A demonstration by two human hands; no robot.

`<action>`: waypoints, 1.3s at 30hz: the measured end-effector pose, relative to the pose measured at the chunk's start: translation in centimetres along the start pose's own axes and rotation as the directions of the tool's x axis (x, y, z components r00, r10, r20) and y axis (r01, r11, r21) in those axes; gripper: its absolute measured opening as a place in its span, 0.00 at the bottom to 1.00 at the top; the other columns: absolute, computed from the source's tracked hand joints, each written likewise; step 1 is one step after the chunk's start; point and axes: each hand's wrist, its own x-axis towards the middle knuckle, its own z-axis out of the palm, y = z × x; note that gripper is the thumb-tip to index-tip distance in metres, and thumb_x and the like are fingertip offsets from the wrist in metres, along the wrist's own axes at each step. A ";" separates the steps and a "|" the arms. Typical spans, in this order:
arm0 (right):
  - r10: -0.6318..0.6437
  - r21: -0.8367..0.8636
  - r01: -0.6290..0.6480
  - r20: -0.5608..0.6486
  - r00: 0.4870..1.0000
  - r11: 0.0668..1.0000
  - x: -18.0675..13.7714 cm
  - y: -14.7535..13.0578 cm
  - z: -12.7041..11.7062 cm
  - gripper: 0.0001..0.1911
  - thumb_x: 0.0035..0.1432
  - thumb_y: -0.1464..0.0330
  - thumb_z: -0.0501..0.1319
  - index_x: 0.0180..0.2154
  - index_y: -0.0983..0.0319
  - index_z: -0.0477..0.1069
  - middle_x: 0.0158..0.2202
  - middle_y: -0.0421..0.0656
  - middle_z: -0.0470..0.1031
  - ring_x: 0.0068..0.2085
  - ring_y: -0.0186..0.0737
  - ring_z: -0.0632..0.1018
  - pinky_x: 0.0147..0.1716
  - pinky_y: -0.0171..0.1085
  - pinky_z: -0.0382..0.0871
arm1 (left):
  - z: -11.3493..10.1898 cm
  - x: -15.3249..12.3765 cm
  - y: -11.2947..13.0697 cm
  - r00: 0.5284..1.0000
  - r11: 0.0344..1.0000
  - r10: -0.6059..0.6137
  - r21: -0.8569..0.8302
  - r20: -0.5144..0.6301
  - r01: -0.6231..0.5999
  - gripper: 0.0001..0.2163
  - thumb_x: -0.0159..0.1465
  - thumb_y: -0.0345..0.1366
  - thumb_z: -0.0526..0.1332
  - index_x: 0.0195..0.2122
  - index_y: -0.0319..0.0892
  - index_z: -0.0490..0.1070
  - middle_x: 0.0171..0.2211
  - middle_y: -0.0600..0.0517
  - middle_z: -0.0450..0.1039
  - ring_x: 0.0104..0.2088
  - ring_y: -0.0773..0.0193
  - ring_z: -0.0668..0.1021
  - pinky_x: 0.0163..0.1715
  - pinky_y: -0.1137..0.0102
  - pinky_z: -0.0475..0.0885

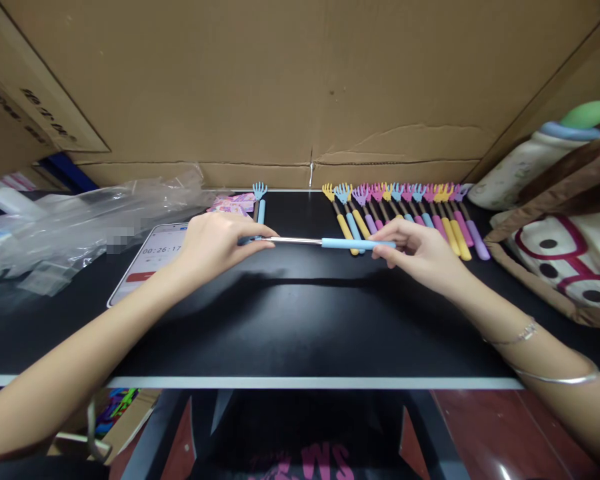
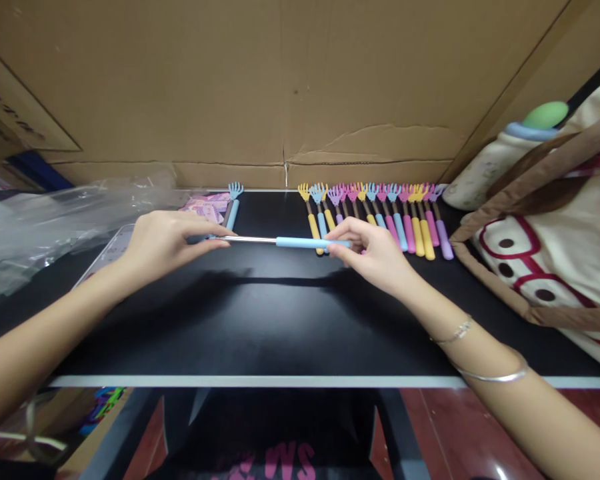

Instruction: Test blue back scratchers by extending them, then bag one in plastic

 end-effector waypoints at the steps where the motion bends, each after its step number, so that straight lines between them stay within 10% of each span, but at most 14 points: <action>1: 0.023 0.042 -0.023 0.008 1.000 0.999 0.1 0.0 0.2 0.18 0.53 0.53 0.66 0.34 0.62 0.70 0.26 0.43 0.76 0.24 0.34 0.74 0.21 0.34 0.67 | 0.1 0.0 0.0 1.000 1.000 0.007 0.004 -0.004 -0.007 0.12 0.66 0.48 0.58 0.40 0.54 0.81 0.36 0.55 0.82 0.37 0.61 0.82 0.27 0.72 0.64; 31: 0.208 0.263 -0.274 0.252 0.945 0.925 -0.3 0.5 0.8 0.23 0.58 0.47 0.61 0.33 0.60 0.59 0.18 0.33 0.68 0.11 0.28 0.64 0.10 0.29 0.52 | 0.7 -0.5 0.9 0.995 0.996 0.094 -0.009 0.014 -0.094 0.16 0.68 0.49 0.54 0.40 0.51 0.81 0.33 0.51 0.82 0.32 0.61 0.81 0.24 0.71 0.60; 39: 0.107 0.125 -0.124 0.138 0.985 0.984 -0.1 0.5 0.8 0.20 0.62 0.49 0.55 0.34 0.60 0.61 0.16 0.31 0.61 0.13 0.27 0.59 0.13 0.31 0.49 | 0.5 -0.3 1.1 0.993 0.995 0.099 -0.015 0.064 -0.098 0.15 0.68 0.47 0.54 0.41 0.51 0.80 0.36 0.52 0.82 0.35 0.60 0.81 0.27 0.72 0.63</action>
